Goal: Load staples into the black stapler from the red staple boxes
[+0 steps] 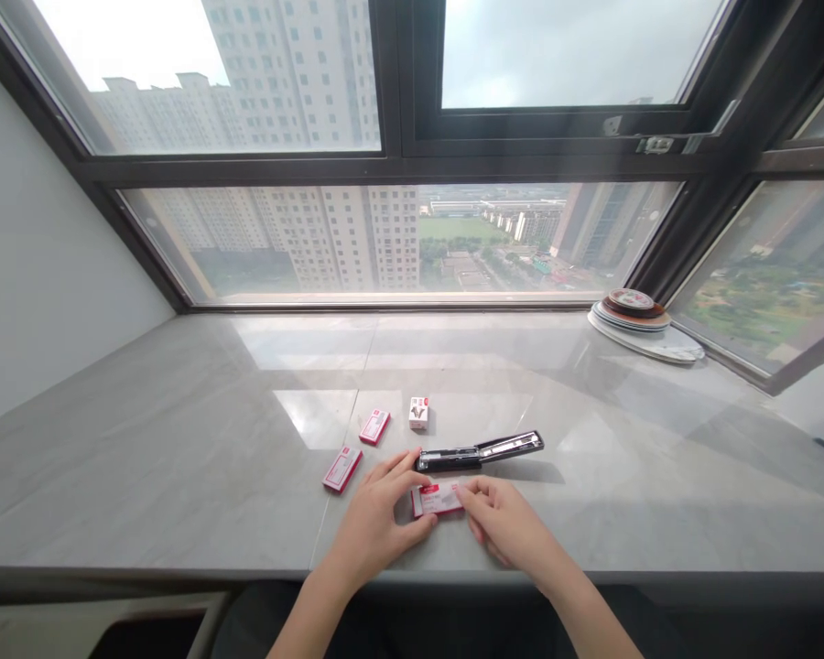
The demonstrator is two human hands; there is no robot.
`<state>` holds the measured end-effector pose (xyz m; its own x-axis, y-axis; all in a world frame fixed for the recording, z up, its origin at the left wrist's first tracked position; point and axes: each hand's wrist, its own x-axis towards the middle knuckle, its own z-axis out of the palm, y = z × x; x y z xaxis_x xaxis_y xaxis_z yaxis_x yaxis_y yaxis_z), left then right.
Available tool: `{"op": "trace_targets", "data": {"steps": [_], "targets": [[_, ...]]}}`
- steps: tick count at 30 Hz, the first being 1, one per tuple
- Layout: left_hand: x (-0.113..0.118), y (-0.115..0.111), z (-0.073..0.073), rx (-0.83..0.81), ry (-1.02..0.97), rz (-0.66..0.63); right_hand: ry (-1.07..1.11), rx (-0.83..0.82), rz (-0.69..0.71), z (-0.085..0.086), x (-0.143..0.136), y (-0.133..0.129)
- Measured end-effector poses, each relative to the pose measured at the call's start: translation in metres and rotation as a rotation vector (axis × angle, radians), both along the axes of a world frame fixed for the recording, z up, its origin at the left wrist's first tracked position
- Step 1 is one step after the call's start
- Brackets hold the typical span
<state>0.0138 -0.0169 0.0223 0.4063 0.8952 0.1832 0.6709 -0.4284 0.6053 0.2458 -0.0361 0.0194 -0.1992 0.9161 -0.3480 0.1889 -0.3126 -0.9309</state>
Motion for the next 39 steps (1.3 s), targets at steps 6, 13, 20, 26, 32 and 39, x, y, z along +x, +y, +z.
{"op": "trace_targets", "data": {"steps": [6,13,20,26,32,39], "targets": [[-0.003,-0.001,-0.001,0.009,-0.024,-0.012,-0.209,0.094,-0.055,-0.01,0.019,0.008],[0.002,-0.007,0.003,0.057,0.022,0.004,-0.544,0.387,-0.131,0.027,0.021,0.008],[0.003,-0.009,0.002,0.068,0.04,-0.025,-0.384,0.337,-0.127,0.023,-0.017,0.027],[0.002,-0.007,0.0,0.066,0.031,-0.036,-0.182,0.209,-0.147,0.012,-0.027,0.033],[0.001,-0.005,0.0,0.058,0.009,-0.026,-0.168,0.297,-0.198,0.01,-0.043,0.041],[0.0,-0.006,0.001,0.039,-0.031,-0.016,-0.405,0.621,0.012,0.037,-0.043,0.035]]}}
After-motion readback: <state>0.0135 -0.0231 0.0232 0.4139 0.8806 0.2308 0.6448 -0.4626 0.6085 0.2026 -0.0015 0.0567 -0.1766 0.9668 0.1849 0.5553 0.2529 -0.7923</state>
